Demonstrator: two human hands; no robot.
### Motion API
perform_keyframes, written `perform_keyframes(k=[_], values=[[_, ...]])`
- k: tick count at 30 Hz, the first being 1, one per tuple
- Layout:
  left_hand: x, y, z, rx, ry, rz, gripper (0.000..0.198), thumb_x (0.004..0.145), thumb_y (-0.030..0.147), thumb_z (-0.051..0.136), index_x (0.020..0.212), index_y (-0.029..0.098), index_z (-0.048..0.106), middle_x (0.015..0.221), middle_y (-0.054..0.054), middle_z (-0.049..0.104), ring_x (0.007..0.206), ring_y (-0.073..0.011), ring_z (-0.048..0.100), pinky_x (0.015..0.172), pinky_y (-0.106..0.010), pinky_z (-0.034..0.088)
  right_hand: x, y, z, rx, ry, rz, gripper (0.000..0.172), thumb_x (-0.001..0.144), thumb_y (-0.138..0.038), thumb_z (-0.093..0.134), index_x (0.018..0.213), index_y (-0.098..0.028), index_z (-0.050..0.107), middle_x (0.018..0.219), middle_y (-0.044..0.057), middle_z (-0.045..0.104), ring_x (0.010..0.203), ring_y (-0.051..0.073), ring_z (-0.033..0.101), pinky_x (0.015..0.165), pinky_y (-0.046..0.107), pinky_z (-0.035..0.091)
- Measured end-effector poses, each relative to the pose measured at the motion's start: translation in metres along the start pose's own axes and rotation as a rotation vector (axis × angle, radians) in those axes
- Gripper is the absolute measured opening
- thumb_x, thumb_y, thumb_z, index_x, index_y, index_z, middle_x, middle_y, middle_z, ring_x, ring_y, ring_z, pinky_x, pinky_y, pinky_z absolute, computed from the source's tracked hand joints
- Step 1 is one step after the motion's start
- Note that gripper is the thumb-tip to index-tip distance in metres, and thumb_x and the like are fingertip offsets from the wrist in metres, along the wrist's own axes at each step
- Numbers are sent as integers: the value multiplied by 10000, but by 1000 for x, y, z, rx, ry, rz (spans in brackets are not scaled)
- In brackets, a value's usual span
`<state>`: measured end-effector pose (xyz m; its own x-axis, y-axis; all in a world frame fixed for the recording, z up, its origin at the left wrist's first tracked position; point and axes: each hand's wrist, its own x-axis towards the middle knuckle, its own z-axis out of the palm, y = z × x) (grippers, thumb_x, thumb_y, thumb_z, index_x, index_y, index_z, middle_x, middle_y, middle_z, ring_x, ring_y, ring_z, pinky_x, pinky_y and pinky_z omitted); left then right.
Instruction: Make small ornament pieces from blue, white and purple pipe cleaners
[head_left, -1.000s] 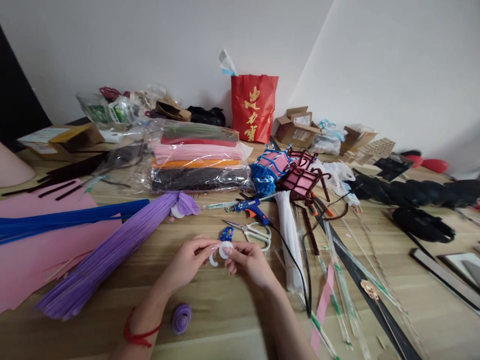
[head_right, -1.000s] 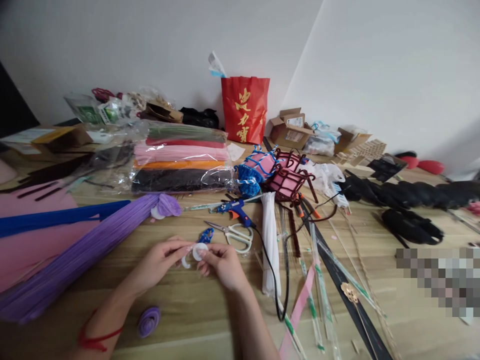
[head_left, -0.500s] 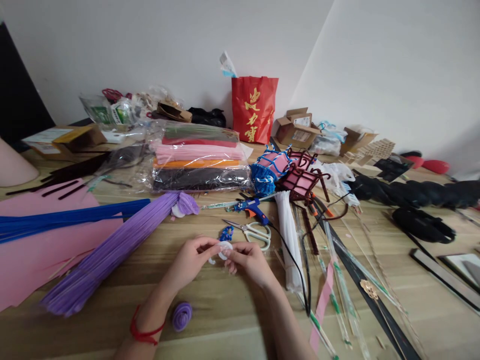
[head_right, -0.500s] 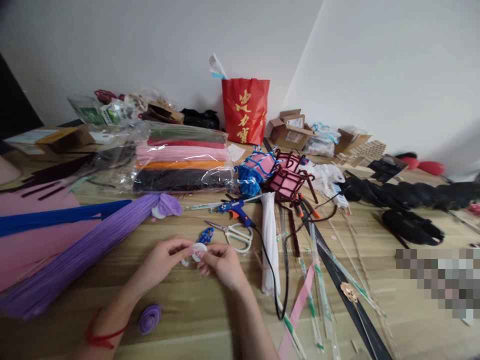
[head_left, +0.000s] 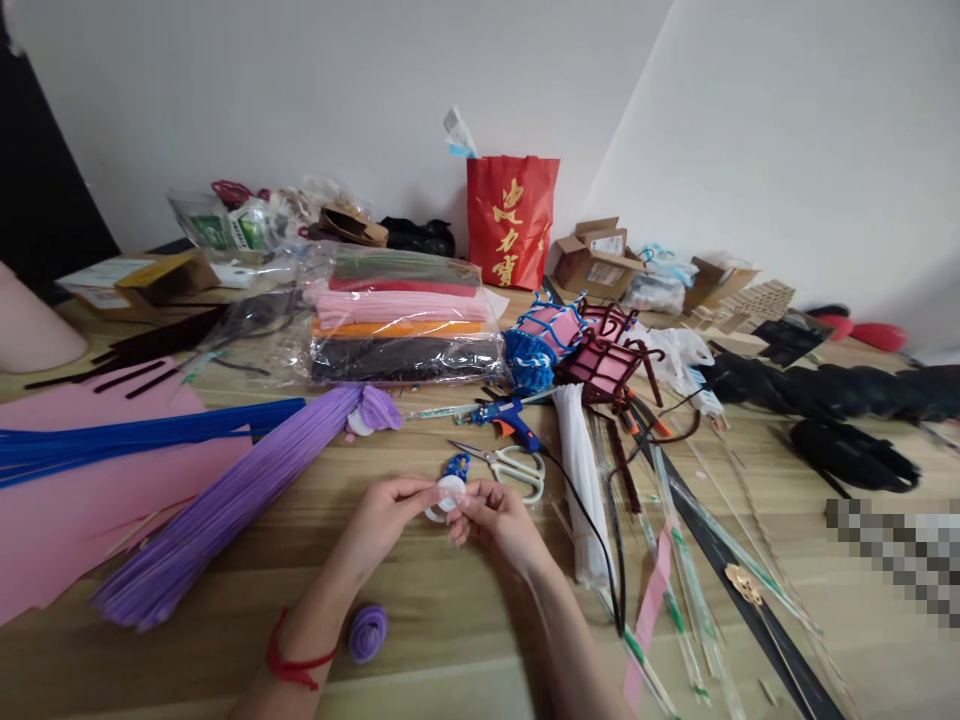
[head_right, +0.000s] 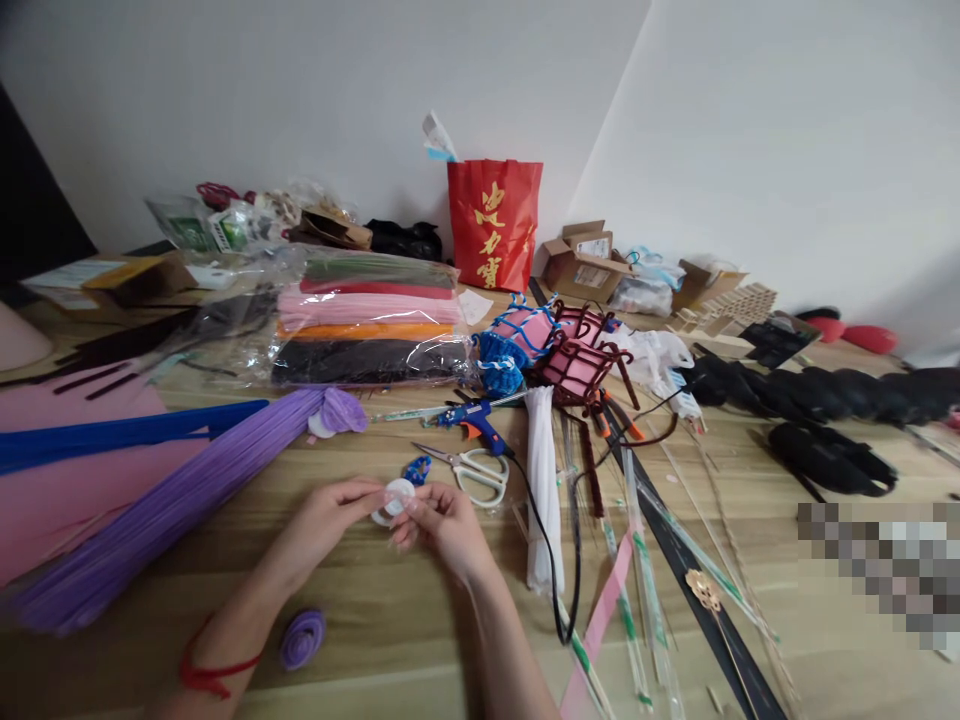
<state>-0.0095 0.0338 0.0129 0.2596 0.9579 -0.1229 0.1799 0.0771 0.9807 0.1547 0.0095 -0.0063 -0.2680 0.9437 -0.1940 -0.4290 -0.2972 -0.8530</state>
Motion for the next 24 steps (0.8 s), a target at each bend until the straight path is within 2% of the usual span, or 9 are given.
perform_keyframes(k=[7,10,13,17,20,24], values=[[0,-2,-3,-68,17,-10,199,688,337,647,740,171,744,841,-57,722,844,-230,612,797,-304,438,0,1,6,57,-23,-9,289,685,-347,742,775,-102,618,705,71,688,535,129,636,521,225,511],[2,-6,-4,-220,56,-39,209,680,336,668,774,164,742,857,-60,723,846,-224,614,792,-302,439,1,3,8,88,29,-52,329,710,-390,715,858,-120,598,722,58,677,540,124,637,510,217,509],[3,-10,-2,-431,63,-56,225,685,329,678,825,163,737,858,-58,724,850,-210,614,772,-284,444,3,6,11,-22,113,-128,349,683,-388,732,900,-154,590,735,20,661,512,102,617,425,171,467],[2,-9,2,-557,82,-112,183,670,305,700,778,160,728,751,-32,707,713,-158,591,646,-234,440,3,13,20,-144,32,-64,357,622,-369,764,860,-140,629,724,26,663,523,121,622,406,182,466],[2,-9,4,-570,76,-153,167,659,309,710,730,158,711,661,-10,672,611,-133,548,564,-220,416,2,17,25,-123,57,-47,305,638,-390,741,746,-122,643,635,36,667,488,126,611,421,197,459],[2,-12,3,-508,87,-120,186,665,334,698,715,155,702,688,-19,676,687,-159,573,653,-242,432,-1,13,26,-126,160,-110,230,645,-338,742,679,-119,678,584,37,662,463,110,566,454,211,444]])
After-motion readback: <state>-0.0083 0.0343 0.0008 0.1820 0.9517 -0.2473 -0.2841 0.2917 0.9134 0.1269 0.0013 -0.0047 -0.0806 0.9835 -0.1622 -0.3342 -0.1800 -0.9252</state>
